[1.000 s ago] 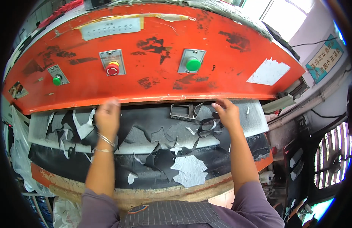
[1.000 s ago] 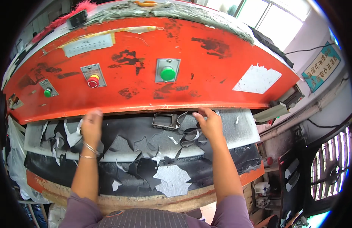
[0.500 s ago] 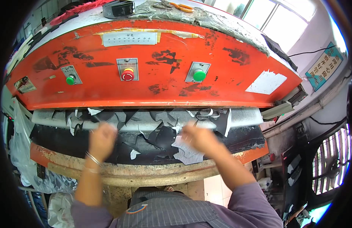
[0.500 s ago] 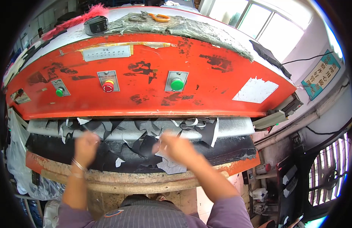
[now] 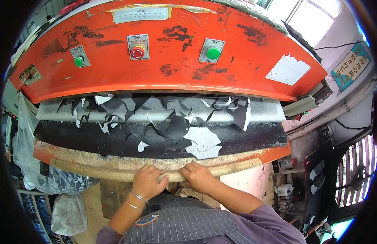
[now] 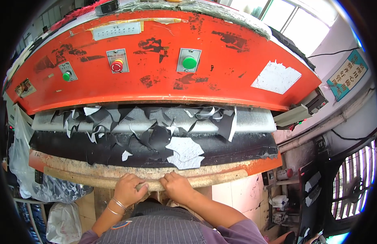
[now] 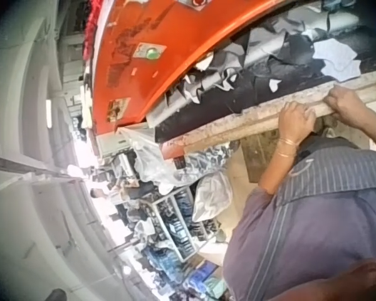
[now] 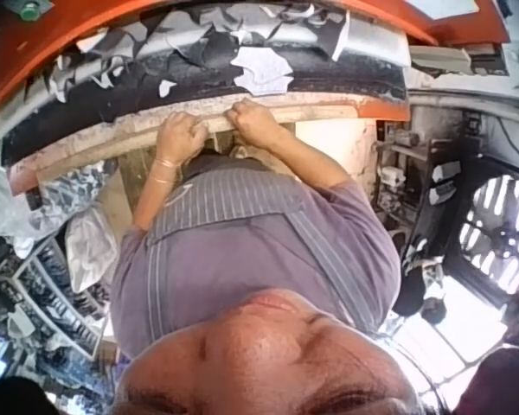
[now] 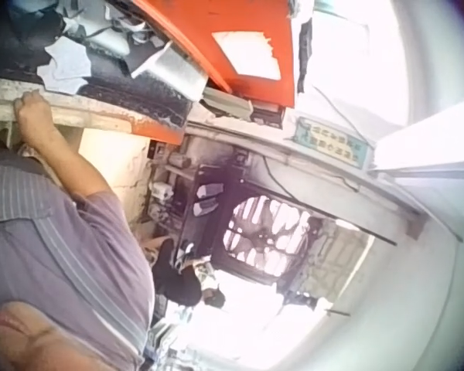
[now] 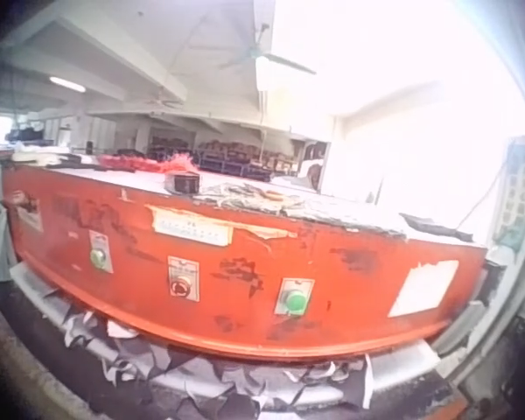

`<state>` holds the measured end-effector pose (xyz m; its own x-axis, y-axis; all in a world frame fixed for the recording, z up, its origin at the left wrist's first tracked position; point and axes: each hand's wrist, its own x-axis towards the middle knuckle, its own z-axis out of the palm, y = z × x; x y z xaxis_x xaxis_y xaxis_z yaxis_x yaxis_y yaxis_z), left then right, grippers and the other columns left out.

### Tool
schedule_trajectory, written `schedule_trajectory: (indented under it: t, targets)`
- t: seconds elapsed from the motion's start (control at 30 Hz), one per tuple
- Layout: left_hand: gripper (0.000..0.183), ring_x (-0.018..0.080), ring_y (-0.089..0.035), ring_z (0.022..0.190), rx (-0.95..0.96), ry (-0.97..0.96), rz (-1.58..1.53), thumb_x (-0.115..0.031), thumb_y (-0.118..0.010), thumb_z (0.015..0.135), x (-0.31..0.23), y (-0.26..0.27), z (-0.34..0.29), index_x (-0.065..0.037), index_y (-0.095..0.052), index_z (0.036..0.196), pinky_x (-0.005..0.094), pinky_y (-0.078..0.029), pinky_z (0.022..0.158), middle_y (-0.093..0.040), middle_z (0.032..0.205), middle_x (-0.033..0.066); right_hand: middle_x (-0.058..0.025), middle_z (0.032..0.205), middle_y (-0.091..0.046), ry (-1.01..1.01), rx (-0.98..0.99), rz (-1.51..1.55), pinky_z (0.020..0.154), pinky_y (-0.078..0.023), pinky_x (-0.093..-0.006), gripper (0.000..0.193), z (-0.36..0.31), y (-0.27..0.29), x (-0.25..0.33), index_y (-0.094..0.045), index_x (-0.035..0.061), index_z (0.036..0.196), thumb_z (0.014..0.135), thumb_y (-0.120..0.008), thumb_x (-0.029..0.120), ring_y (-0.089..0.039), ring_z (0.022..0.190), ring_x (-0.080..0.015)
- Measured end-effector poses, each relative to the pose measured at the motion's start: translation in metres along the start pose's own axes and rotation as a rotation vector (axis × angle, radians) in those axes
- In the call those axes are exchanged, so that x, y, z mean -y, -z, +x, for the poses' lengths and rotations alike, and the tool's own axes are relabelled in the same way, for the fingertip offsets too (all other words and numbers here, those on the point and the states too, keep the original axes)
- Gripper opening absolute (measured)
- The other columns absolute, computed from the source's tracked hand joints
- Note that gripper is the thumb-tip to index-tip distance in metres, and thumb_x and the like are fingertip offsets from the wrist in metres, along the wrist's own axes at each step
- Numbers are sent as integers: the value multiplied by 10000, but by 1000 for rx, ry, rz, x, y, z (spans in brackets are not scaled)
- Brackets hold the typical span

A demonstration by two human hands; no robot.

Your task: Cutting leather pieces for shoes using a hydraulic press and a metal die.

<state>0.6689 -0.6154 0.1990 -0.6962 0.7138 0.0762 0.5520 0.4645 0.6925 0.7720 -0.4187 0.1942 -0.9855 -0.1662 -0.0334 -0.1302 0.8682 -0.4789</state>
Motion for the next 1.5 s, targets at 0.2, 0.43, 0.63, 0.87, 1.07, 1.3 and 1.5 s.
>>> schedule_trajectory:
  t: [0.2,0.43,0.63,0.87,1.07,1.3,1.5]
  targets:
    - [354,308,-659,786,611,54,5,-453,-613,804,11,17,-7,-124,-740,768,409,-522,704,-684,758,107,-127,1100,-653,-35,694,322,848,-507,-413,420,6,54,-39,-615,98,1179,823,-664,316,-627,992,-329]
    - [316,301,-572,1096,204,-107,-13,-313,-599,874,7,-27,114,-75,-669,1069,412,-442,940,-638,1140,115,-189,1420,-380,-35,131,-329,990,-365,-559,731,98,95,-150,-486,145,1290,675,-771,418,-359,1301,-379]
    - [513,351,-395,1316,54,-130,282,-347,-573,887,40,-96,130,-48,-524,1302,476,-280,1103,-457,1404,160,-179,1269,-486,7,27,-56,961,-358,-543,704,100,77,-193,-523,114,1149,585,-796,435,-417,1227,-388]
    - [614,367,-338,1358,215,-83,308,-336,-635,846,34,-83,133,-63,-455,1366,468,-274,1112,-382,1457,180,-97,1240,-495,-179,-928,796,905,-441,-334,785,5,98,-200,-458,7,1312,684,-741,382,-538,1067,-206]
    - [893,370,-360,1340,111,-388,-565,-172,-797,698,-53,-68,115,-83,-317,1445,387,-337,1084,-338,1465,212,-129,1302,-414,-245,-452,997,967,-395,-375,673,-18,77,-89,-595,-33,1148,730,-663,491,-487,1158,-233]
    - [149,260,-638,648,76,56,-445,-114,-719,780,-11,-39,38,-54,-593,833,307,-473,584,-633,727,134,-193,1163,-520,-277,-203,818,941,-385,-379,428,17,44,-59,-651,-29,1012,876,-534,360,-503,1070,-297]
    - [507,329,-613,900,522,186,-34,-312,-765,754,23,38,-11,-21,-585,1129,401,-482,782,-623,987,201,-254,1238,-538,-706,124,266,966,-399,-451,726,139,66,-81,-658,-11,1096,876,-384,624,-489,1177,-382]
